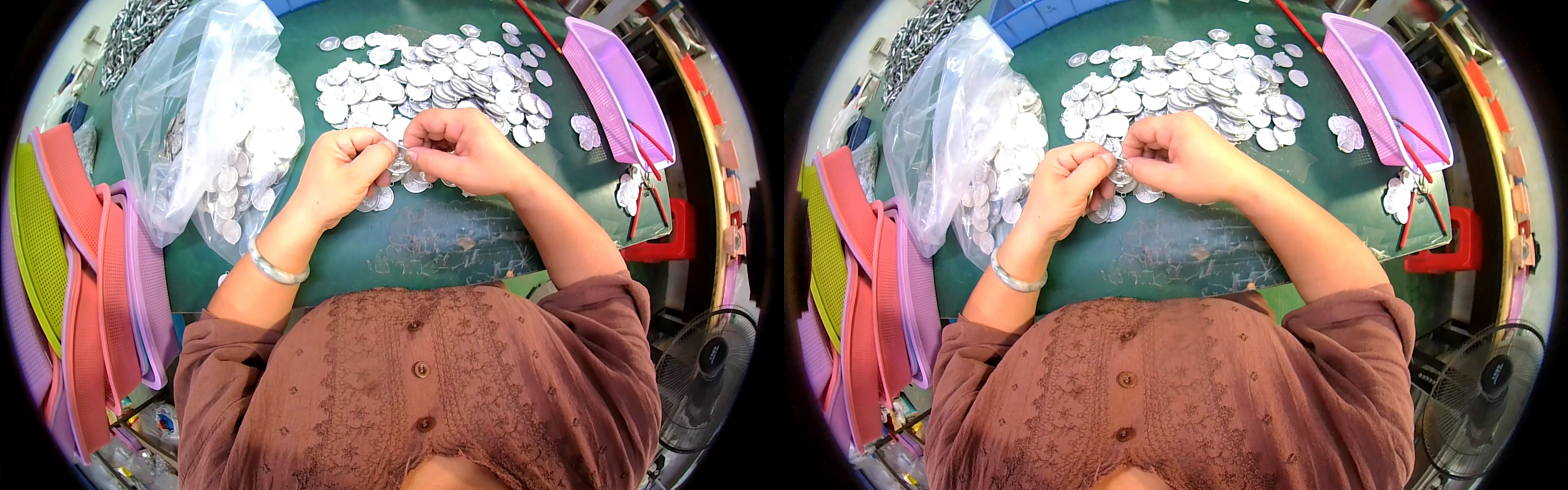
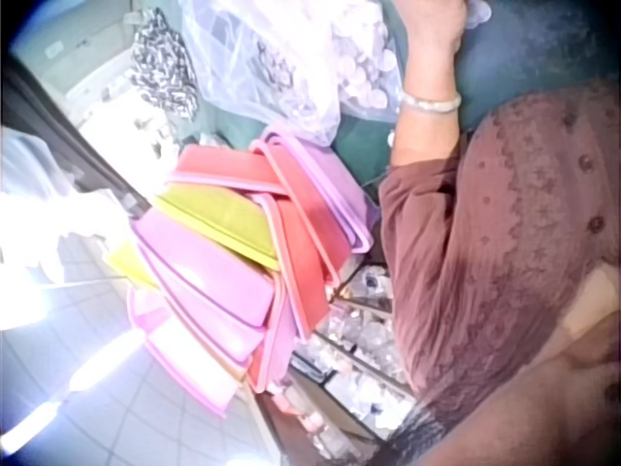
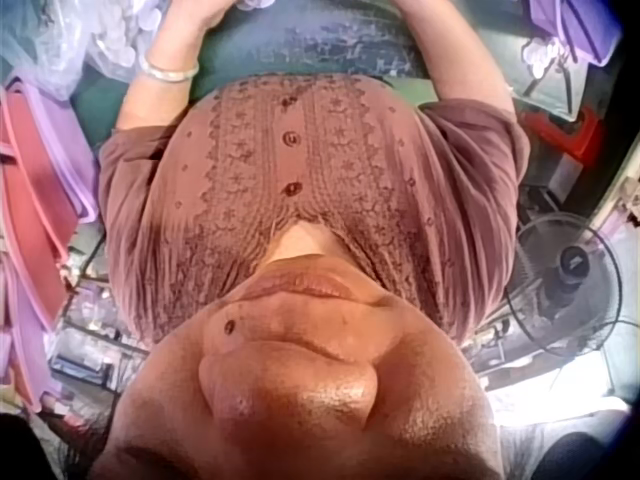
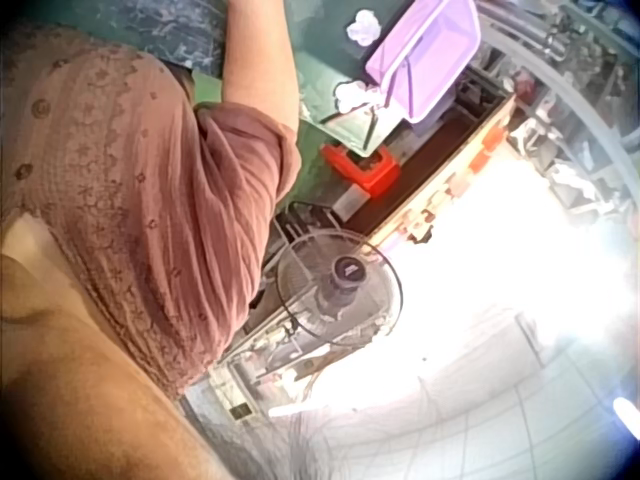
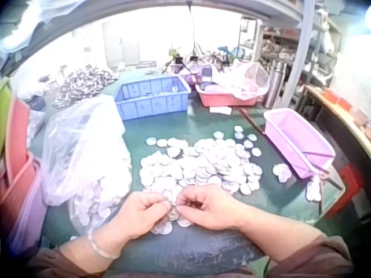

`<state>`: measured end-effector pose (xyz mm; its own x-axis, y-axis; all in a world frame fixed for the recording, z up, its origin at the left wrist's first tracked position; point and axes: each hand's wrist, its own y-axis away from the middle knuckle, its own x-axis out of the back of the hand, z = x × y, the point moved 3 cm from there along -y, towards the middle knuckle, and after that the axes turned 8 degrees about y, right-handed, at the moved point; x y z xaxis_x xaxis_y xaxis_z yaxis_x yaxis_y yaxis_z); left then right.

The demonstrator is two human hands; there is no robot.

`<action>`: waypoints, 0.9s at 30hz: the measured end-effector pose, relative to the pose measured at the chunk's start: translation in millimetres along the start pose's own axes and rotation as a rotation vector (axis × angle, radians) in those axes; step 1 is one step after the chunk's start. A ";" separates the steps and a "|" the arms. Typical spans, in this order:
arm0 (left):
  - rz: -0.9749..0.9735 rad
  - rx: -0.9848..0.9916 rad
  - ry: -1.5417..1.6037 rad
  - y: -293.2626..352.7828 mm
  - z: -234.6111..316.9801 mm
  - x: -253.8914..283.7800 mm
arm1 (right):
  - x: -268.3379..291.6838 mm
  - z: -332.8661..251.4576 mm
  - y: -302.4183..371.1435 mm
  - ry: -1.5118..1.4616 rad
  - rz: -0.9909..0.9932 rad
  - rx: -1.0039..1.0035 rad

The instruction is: The person sits at a green workbench and assembles small, round silver metal pieces by hand. They pick up individual components from a large pile, fit them together, and occasionally use a pair of red pliers to adjust or secure the parts. The assembled items are placed back onto the table or into a plastic bag.

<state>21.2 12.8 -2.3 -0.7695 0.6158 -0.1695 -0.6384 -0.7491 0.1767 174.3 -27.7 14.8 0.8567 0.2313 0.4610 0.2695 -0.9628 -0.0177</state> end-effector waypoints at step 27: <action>-0.060 0.130 0.270 -1.8 -5.2 0.0 | -1.5 3.5 -2.1 -0.333 -0.101 -0.274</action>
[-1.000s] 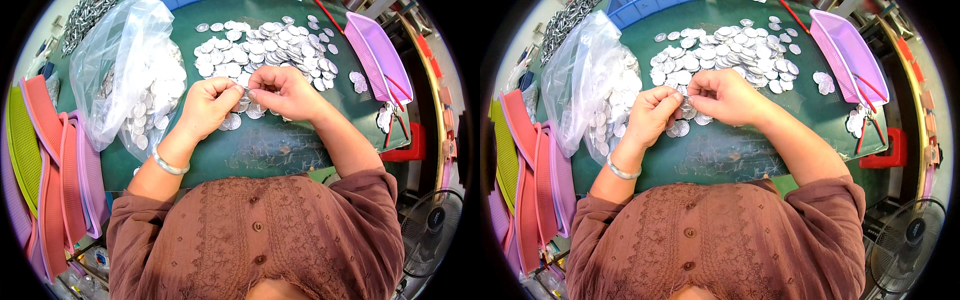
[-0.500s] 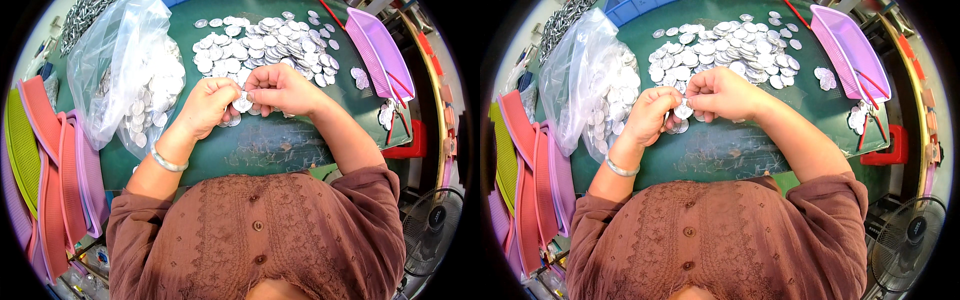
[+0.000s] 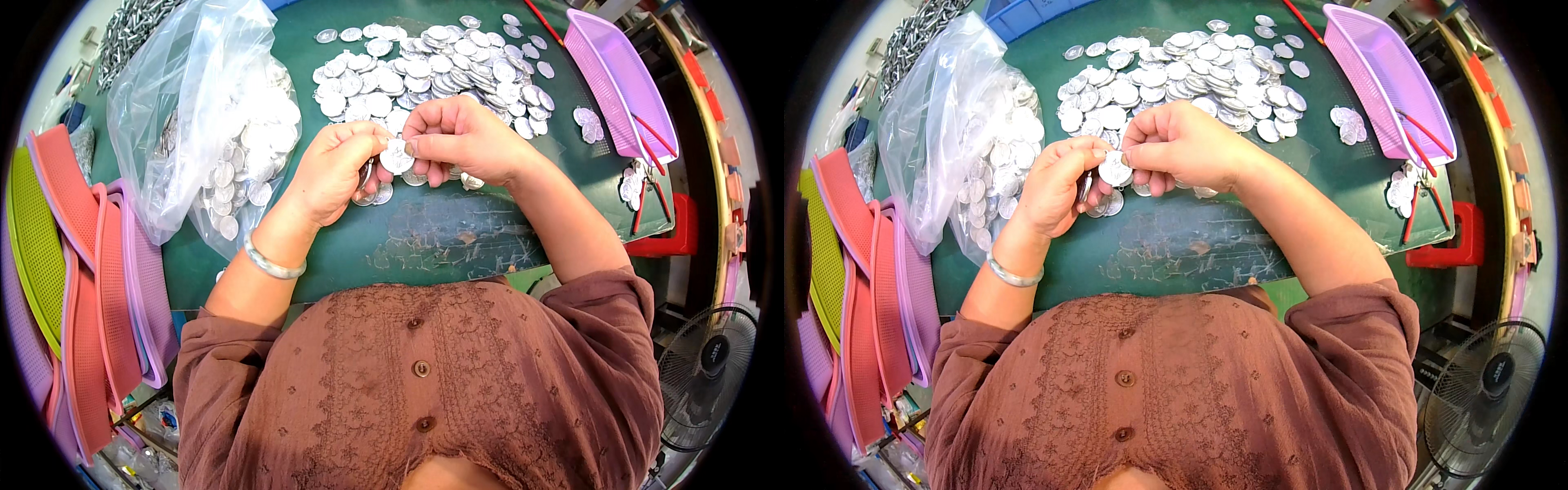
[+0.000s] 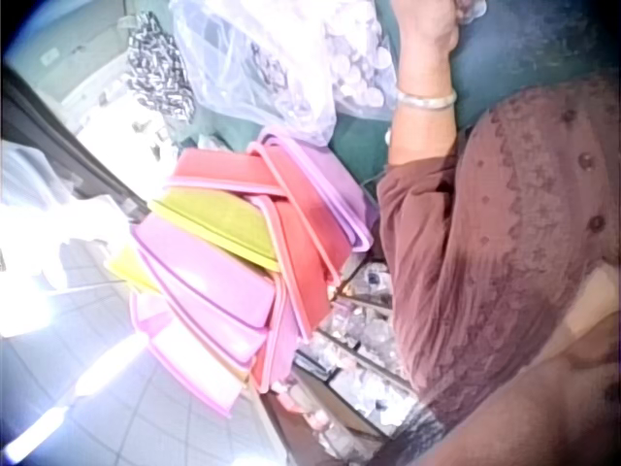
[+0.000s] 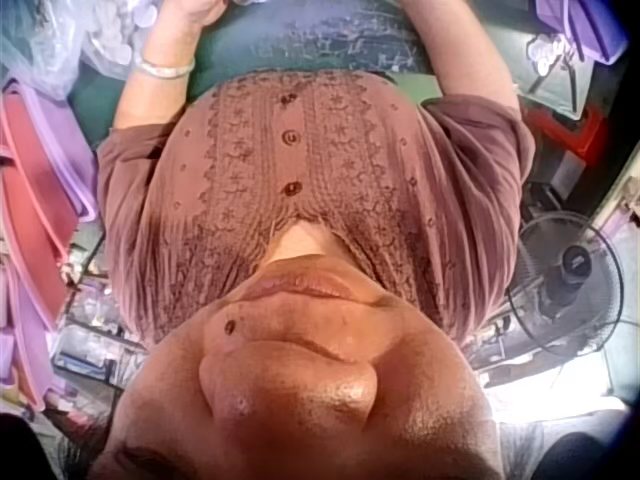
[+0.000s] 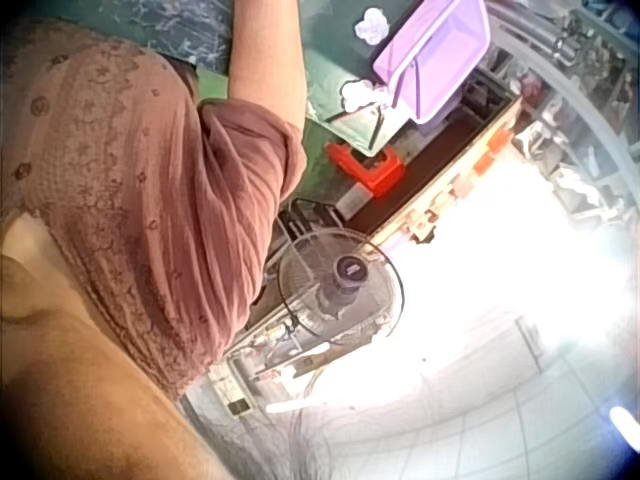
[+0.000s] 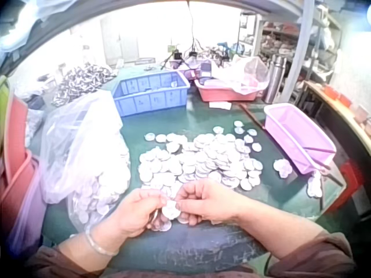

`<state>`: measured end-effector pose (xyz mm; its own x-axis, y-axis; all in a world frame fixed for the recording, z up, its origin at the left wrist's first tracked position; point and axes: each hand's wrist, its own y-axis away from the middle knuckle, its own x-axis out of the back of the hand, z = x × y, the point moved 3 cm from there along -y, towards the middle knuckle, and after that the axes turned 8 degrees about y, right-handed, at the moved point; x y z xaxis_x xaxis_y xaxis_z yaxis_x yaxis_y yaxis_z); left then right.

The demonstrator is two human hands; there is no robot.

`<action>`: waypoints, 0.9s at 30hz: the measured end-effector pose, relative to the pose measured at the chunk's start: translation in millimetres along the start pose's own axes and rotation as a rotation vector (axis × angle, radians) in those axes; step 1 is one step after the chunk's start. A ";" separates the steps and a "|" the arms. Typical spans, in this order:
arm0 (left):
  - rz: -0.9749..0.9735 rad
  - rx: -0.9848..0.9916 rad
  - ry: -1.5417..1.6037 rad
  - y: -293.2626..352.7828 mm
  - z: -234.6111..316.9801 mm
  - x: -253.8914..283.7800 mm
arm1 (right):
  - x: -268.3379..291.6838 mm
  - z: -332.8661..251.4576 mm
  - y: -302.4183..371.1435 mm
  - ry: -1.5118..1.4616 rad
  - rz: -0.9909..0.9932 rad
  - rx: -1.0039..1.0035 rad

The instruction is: The person sits at a green workbench and assembles small, round silver metal pieces by hand. They pick up individual components from a large pile, fit them together, and occasionally use a pair of red pliers to adjust or secure the parts. The assembled items are placed back onto the table or into a plastic bag.

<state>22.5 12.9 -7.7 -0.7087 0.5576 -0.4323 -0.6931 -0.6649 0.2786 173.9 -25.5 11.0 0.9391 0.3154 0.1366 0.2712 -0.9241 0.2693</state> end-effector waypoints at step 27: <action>0.042 -0.068 -0.054 -0.3 -0.5 1.4 | 5.2 -18.6 10.2 0.797 0.193 0.757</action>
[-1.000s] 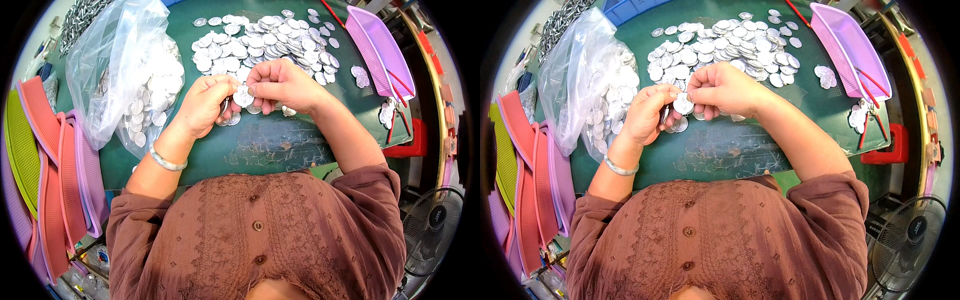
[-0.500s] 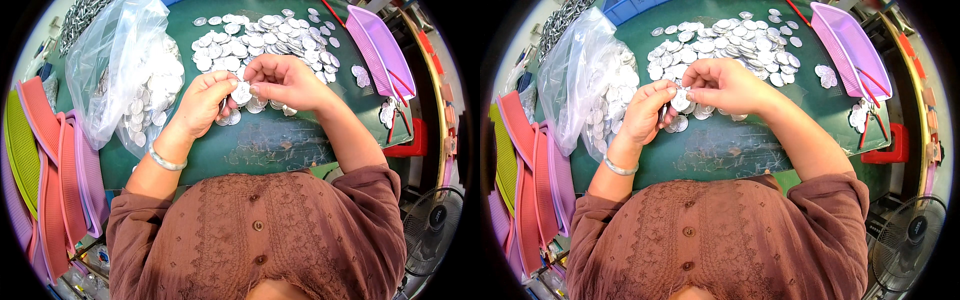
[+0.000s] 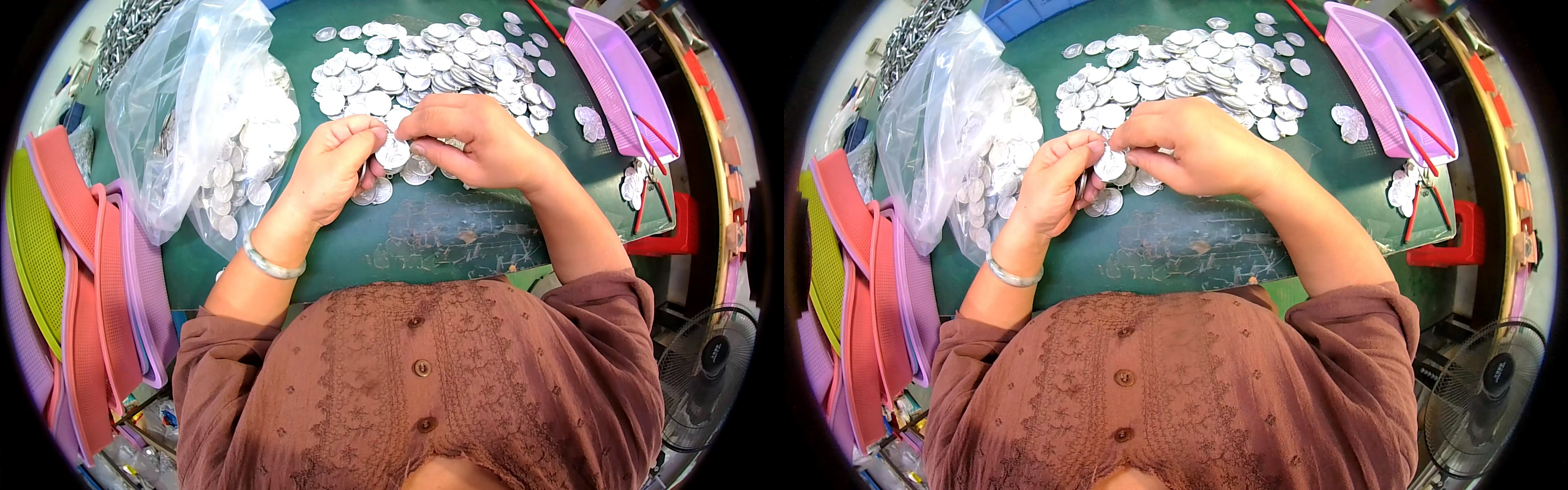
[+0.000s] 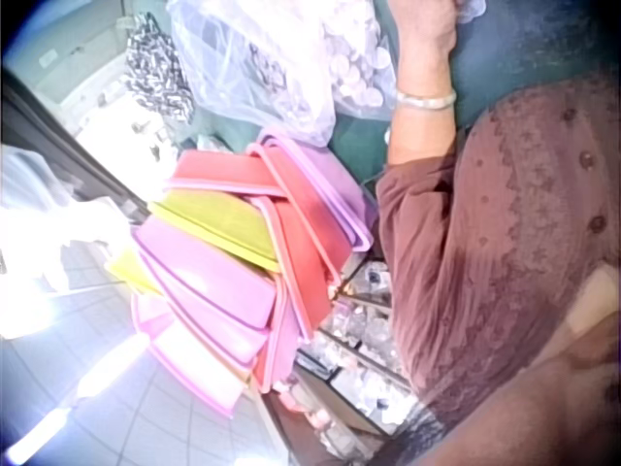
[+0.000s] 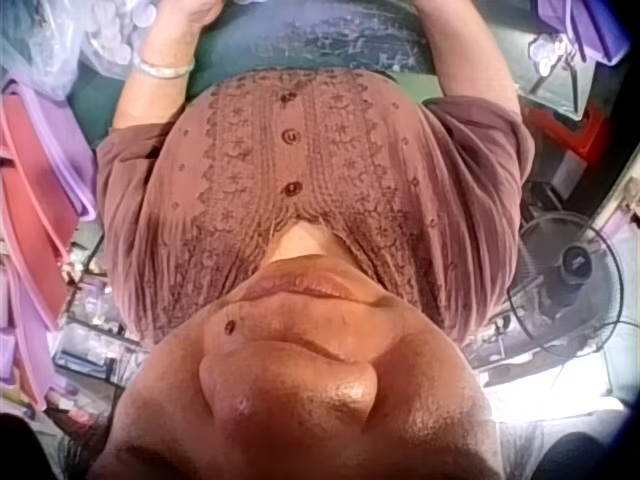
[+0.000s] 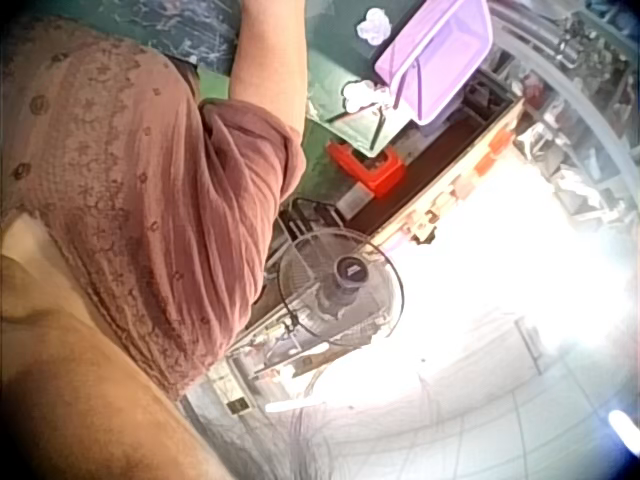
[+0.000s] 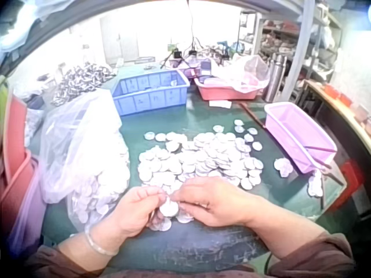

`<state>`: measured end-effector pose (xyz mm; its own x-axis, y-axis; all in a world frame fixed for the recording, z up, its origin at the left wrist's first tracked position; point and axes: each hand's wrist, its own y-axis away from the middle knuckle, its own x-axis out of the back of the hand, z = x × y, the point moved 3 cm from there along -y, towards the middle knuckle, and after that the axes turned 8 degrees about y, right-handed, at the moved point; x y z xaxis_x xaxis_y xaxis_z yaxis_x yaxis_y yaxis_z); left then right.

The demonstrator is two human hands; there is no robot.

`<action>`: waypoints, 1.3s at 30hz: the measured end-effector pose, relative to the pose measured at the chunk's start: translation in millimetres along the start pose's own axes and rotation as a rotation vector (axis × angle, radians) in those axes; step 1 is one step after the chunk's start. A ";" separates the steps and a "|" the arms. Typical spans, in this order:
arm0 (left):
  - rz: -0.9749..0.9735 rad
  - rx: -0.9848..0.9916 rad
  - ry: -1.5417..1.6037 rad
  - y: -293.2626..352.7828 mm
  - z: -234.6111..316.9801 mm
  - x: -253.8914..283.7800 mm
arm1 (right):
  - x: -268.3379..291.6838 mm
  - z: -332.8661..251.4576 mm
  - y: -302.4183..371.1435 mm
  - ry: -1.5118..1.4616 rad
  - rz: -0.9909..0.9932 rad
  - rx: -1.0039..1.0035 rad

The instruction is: The person sits at a green workbench and assembles small, round silver metal pieces by hand. They pick up individual components from a large pile, fit them together, and occasionally use a pair of red pliers to adjust or secure the parts. The assembled items are placed back onto the table or into a plastic bag.

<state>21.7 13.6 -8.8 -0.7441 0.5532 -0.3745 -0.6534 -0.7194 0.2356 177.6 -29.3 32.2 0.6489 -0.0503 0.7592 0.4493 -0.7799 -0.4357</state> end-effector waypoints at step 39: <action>-0.143 -0.067 0.173 -5.0 -1.0 1.1 | -2.1 1.6 1.0 -0.026 0.071 -0.138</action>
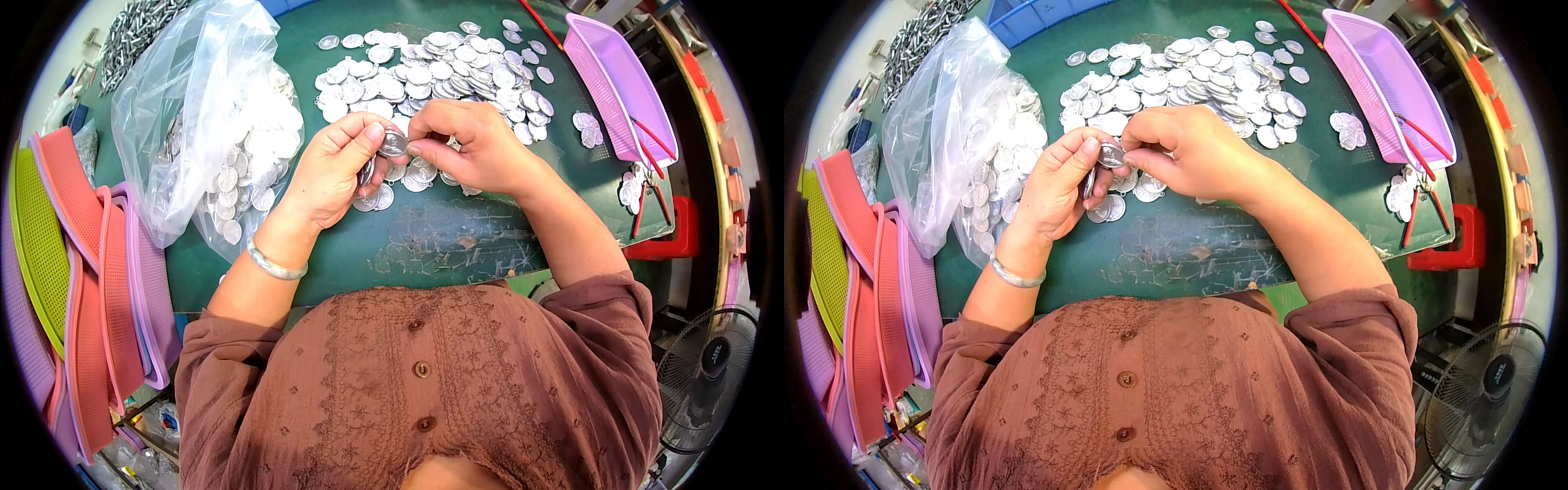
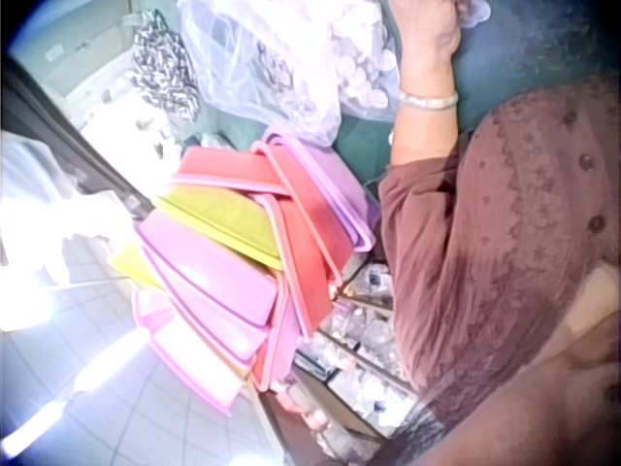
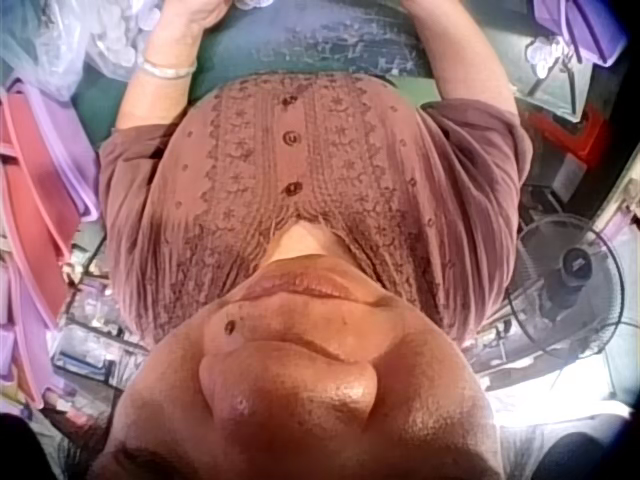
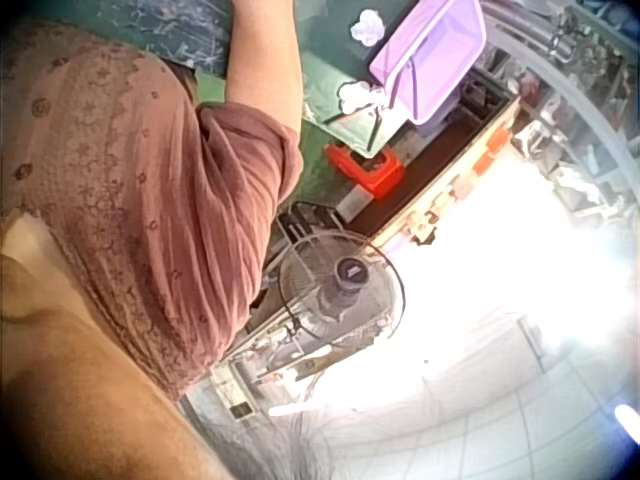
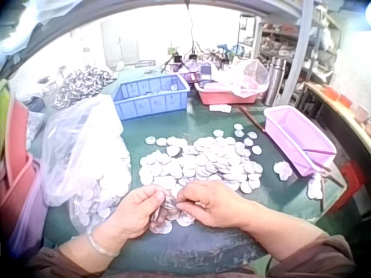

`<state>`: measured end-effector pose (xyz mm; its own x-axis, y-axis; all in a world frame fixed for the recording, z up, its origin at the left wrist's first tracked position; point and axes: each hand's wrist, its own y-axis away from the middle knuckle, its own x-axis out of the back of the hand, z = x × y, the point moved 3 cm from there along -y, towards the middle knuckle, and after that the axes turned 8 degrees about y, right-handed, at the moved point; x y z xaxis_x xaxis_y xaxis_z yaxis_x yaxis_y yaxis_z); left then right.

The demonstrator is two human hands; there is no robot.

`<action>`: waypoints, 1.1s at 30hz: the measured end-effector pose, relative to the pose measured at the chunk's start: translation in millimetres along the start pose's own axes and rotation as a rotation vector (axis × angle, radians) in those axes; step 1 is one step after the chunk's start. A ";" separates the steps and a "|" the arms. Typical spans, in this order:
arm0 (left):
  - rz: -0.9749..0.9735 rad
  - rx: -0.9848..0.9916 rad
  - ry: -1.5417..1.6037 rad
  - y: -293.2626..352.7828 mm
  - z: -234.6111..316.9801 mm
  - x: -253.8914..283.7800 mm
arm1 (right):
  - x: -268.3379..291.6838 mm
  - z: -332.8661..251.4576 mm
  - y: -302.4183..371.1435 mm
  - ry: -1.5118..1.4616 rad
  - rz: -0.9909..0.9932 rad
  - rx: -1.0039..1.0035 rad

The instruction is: The person sits at a green workbench and assembles small, round silver metal pieces by hand. They pick up individual components from a large pile, fit them together, and occasionally use a pair of red pliers to adjust or secure the parts. The assembled items are placed back onto the table or into a plastic bag.

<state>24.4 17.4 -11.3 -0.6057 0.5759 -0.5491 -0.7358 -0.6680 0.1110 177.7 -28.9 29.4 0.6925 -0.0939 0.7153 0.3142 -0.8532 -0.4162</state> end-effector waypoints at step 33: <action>0.144 0.002 -0.119 0.0 -0.5 -3.7 | 10.0 19.0 0.8 -0.239 0.380 -0.268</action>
<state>26.7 15.0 -9.7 -0.7365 0.5257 -0.4257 -0.6391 -0.7470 0.1833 197.2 -20.8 25.5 0.8641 -0.3292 0.3806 -0.1434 -0.8860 -0.4409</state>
